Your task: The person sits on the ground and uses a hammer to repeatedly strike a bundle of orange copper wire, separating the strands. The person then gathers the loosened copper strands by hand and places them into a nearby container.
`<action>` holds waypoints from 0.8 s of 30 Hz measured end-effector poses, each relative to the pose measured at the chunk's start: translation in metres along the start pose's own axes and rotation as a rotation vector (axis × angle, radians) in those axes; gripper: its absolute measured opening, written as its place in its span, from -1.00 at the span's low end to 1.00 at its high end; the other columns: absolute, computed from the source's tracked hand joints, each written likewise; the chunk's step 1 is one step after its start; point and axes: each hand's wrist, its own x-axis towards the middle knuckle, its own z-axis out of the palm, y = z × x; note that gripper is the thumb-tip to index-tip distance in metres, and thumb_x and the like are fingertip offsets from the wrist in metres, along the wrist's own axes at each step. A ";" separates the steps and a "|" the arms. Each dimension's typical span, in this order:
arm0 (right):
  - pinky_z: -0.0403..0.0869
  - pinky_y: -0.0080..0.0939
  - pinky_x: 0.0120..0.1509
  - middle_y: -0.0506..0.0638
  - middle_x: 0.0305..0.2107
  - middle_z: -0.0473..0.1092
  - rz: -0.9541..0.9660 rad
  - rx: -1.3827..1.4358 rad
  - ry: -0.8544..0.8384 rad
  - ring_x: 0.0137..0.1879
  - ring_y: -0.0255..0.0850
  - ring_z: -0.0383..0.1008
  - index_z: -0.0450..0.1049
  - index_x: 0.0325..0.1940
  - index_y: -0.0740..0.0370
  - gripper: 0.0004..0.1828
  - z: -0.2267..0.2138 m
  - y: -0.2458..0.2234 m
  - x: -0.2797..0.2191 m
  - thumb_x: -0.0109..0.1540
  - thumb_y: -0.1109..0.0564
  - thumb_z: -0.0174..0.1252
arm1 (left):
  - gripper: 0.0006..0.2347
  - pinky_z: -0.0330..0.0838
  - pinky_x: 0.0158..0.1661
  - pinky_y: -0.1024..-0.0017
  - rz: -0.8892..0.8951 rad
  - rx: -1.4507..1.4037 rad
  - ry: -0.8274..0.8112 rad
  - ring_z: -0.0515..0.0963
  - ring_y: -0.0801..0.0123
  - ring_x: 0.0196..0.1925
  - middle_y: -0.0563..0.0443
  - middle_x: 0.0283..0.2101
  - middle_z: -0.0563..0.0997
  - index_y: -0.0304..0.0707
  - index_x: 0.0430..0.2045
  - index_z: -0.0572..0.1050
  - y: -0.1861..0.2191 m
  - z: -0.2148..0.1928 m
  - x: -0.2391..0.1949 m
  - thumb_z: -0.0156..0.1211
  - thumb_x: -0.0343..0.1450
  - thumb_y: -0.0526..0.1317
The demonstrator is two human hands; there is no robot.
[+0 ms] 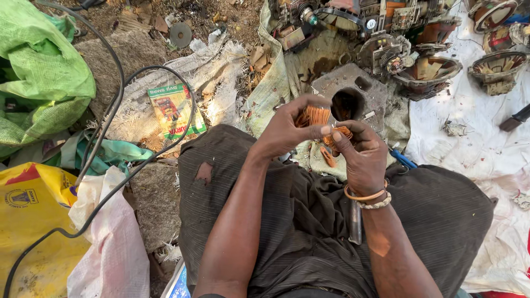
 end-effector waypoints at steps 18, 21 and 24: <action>0.55 -0.37 -0.21 0.07 -0.29 0.57 0.032 -0.227 0.017 -0.26 -0.30 0.57 0.54 0.09 0.39 -0.68 0.005 -0.008 0.002 0.27 0.22 0.32 | -0.79 0.62 -0.02 0.43 0.166 0.013 0.099 0.67 0.48 -0.05 0.05 -0.12 0.70 -0.30 -0.10 0.64 -0.013 0.013 0.007 0.31 0.48 -0.19; 0.60 -0.36 -0.14 0.08 -0.27 0.58 0.028 -0.265 0.007 -0.21 -0.31 0.61 0.54 0.07 0.38 -0.71 0.004 -0.006 0.002 0.27 0.23 0.31 | -0.75 0.66 -0.07 0.45 0.071 -0.018 0.029 0.64 0.55 -0.11 0.13 -0.16 0.62 -0.17 -0.03 0.59 -0.008 0.016 0.002 0.24 0.46 -0.13; 0.64 -0.27 -0.07 0.09 -0.23 0.56 0.054 -0.062 0.035 -0.17 -0.29 0.62 0.52 0.05 0.36 -0.75 0.007 -0.002 0.003 0.29 0.25 0.27 | -0.83 0.59 -0.04 0.38 0.230 0.213 0.107 0.64 0.45 -0.08 0.03 -0.18 0.68 -0.26 -0.18 0.66 -0.007 0.019 0.004 0.35 0.45 -0.18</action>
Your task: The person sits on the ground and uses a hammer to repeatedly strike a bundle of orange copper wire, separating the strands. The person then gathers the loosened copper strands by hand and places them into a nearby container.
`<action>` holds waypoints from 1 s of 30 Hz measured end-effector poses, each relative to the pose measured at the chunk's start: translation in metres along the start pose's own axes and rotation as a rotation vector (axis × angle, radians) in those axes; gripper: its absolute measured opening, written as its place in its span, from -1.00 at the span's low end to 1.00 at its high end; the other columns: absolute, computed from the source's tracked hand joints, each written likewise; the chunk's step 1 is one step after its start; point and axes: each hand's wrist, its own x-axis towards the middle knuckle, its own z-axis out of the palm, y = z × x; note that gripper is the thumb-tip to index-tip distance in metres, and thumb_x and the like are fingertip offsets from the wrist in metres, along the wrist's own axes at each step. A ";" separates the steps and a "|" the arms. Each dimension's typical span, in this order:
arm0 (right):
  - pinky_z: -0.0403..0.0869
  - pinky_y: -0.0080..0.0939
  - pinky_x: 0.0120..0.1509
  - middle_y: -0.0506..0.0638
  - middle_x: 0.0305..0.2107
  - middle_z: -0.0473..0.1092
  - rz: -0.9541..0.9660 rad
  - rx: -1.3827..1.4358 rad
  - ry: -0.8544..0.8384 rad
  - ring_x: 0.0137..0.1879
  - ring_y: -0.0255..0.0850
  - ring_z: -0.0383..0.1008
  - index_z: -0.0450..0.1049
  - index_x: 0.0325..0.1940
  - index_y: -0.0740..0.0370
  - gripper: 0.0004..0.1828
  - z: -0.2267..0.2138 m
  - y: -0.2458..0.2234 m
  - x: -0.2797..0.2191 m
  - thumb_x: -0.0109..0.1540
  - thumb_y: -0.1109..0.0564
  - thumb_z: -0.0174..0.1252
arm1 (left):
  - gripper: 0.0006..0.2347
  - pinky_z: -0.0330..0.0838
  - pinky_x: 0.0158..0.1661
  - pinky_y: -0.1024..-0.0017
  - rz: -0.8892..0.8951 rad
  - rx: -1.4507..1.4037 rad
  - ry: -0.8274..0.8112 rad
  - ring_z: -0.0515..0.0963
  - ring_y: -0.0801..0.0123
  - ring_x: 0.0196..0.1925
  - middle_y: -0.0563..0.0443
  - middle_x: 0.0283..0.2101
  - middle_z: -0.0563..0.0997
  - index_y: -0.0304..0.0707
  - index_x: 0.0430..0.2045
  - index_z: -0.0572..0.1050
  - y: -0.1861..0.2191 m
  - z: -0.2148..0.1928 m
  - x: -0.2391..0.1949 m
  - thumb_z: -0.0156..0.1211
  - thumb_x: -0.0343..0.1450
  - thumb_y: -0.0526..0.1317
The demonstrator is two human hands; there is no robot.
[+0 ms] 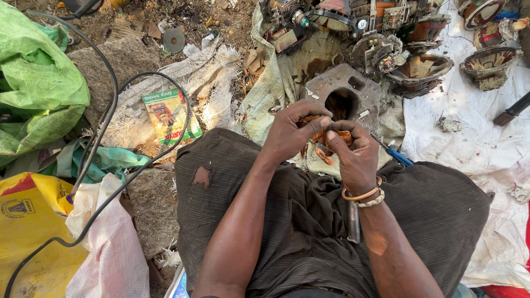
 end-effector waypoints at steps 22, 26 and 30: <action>0.55 -0.43 -0.21 0.03 -0.26 0.57 -0.049 -0.049 0.021 -0.24 -0.36 0.55 0.59 0.04 0.30 -0.73 -0.002 0.010 0.015 0.28 0.18 0.36 | -0.78 0.64 -0.13 0.46 -0.197 -0.212 0.079 0.67 0.44 -0.17 -0.05 -0.21 0.69 -0.37 -0.14 0.60 -0.014 -0.004 0.003 0.36 0.41 -0.24; 0.53 -0.40 -0.18 0.04 -0.28 0.57 0.008 0.376 0.068 -0.26 -0.33 0.53 0.57 0.01 0.34 -0.72 0.007 0.019 0.008 0.25 0.22 0.41 | -0.79 0.66 -0.12 0.46 -0.209 -0.253 0.109 0.68 0.46 -0.17 -0.04 -0.20 0.70 -0.35 -0.14 0.61 -0.013 -0.004 0.005 0.33 0.42 -0.23; 0.54 -0.41 -0.16 0.00 -0.29 0.55 -0.013 0.243 0.014 -0.24 -0.37 0.53 0.57 0.04 0.36 -0.72 0.006 0.016 0.005 0.26 0.24 0.36 | -0.79 0.65 -0.13 0.45 -0.283 -0.215 0.053 0.69 0.45 -0.18 -0.03 -0.21 0.71 -0.34 -0.16 0.61 -0.008 -0.005 0.004 0.33 0.41 -0.20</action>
